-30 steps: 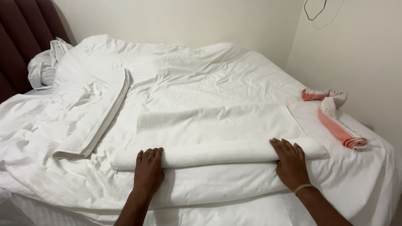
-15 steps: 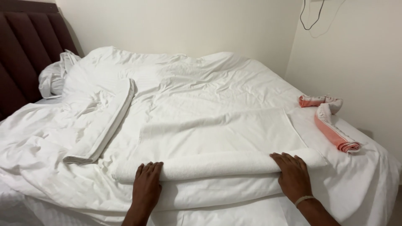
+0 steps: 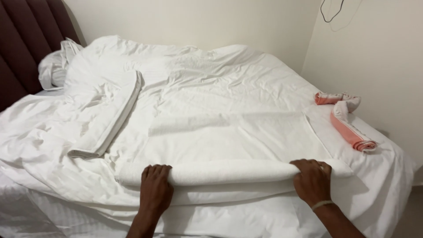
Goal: The person rolls a white towel tightly into a cylindrical shape on a bed. They then pick up a folded orange and white striped towel and unfold it onto the bed.
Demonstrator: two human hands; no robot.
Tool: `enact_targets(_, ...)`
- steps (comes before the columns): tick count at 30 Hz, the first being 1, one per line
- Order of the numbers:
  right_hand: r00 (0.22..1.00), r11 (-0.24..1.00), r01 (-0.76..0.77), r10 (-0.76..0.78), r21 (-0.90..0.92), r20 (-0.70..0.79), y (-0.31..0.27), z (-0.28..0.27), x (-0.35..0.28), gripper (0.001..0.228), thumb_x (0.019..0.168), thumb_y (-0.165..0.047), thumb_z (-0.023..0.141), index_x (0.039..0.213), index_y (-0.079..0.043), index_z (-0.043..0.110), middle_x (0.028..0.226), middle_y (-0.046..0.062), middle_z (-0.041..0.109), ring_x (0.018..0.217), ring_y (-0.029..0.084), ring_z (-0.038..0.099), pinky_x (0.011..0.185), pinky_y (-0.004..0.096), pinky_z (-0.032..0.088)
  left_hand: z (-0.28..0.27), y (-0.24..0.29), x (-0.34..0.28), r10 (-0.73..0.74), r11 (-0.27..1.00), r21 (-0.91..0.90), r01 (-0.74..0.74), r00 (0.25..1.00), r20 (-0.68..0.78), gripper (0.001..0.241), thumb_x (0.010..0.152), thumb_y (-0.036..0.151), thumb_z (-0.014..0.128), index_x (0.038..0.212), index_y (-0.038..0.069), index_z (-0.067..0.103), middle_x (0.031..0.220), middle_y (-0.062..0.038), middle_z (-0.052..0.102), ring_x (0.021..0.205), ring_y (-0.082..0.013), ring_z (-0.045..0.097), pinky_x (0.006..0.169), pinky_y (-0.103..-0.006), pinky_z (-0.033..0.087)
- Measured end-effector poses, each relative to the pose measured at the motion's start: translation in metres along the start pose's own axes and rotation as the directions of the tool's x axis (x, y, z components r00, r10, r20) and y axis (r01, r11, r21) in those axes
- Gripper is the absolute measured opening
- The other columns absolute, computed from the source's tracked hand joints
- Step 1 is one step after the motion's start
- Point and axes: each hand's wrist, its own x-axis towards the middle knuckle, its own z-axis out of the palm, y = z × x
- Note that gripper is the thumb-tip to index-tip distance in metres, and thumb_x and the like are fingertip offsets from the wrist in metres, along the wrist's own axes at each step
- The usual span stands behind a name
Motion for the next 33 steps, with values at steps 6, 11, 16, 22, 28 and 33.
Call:
enact_targets(6,0.997,0.996,-0.083,0.083,-0.036,-0.002,0.0,0.003,0.013,0.036,0.072,-0.007,0.055,0.099,-0.014,0.077,0.091,0.005,0.075,0.096,0.022,0.066,0.102,0.044,0.037,-0.014,0.002,0.003,0.061,0.991,-0.104,-0.084,0.975,-0.212,0.045,0.066,-0.004,0.058,0.109,0.004,0.069,0.111,-0.01,0.071,0.113,-0.0276,0.06,0.107,-0.0433,0.04)
enact_targets(11,0.994,0.993,-0.1,0.097,-0.058,-0.046,-0.002,0.007,0.013,0.034,0.075,-0.009,0.054,0.099,-0.014,0.077,0.093,0.004,0.076,0.092,0.021,0.065,0.102,0.042,0.038,-0.022,0.005,0.002,0.06,0.994,-0.085,-0.074,0.985,-0.163,0.038,0.071,0.001,0.062,0.107,0.007,0.069,0.101,-0.007,0.071,0.102,-0.0241,0.061,0.1,-0.0403,0.043)
enact_targets(16,0.987,0.999,-0.054,0.054,0.003,-0.151,-0.007,0.008,0.013,0.032,0.073,-0.007,0.053,0.097,-0.012,0.075,0.094,0.003,0.075,0.096,0.023,0.062,0.102,0.043,0.036,-0.013,0.006,0.004,0.012,0.996,-0.083,-0.024,0.99,-0.142,0.037,0.073,0.002,0.062,0.109,0.008,0.069,0.1,-0.006,0.071,0.104,-0.0241,0.061,0.101,-0.04,0.043)
enact_targets(22,0.952,0.996,-0.049,0.07,0.075,-0.297,-0.015,0.002,0.015,0.045,0.071,-0.005,0.053,0.113,-0.011,0.068,0.114,0.008,0.069,0.118,0.028,0.056,0.111,0.047,0.032,-0.009,0.014,0.003,0.021,0.989,-0.12,-0.083,0.897,-0.441,0.054,0.068,-0.003,0.059,0.121,0.004,0.063,0.125,-0.016,0.065,0.125,-0.0321,0.054,0.11,-0.0456,0.036)
enact_targets(28,0.908,0.985,-0.008,0.081,0.174,-0.411,-0.02,0.0,0.017,0.052,0.072,0.004,0.051,0.123,-0.006,0.056,0.134,0.014,0.057,0.134,0.033,0.049,0.116,0.05,0.031,-0.002,0.014,0.003,-0.035,0.997,-0.076,-0.005,0.856,-0.515,0.049,0.073,-0.003,0.06,0.121,0.006,0.063,0.129,-0.015,0.058,0.129,-0.0307,0.049,0.11,-0.0469,0.032)
enact_targets(33,0.964,0.994,-0.082,0.098,0.075,-0.248,-0.001,0.014,0.018,0.019,0.094,-0.005,0.06,0.11,-0.014,0.062,0.123,0.004,0.065,0.126,0.025,0.058,0.124,0.05,0.032,0.011,0.003,0.003,-0.049,0.997,-0.072,0.02,0.906,-0.42,0.027,0.093,0.004,0.062,0.117,0.013,0.067,0.127,-0.005,0.064,0.127,-0.0228,0.055,0.109,-0.0431,0.038)
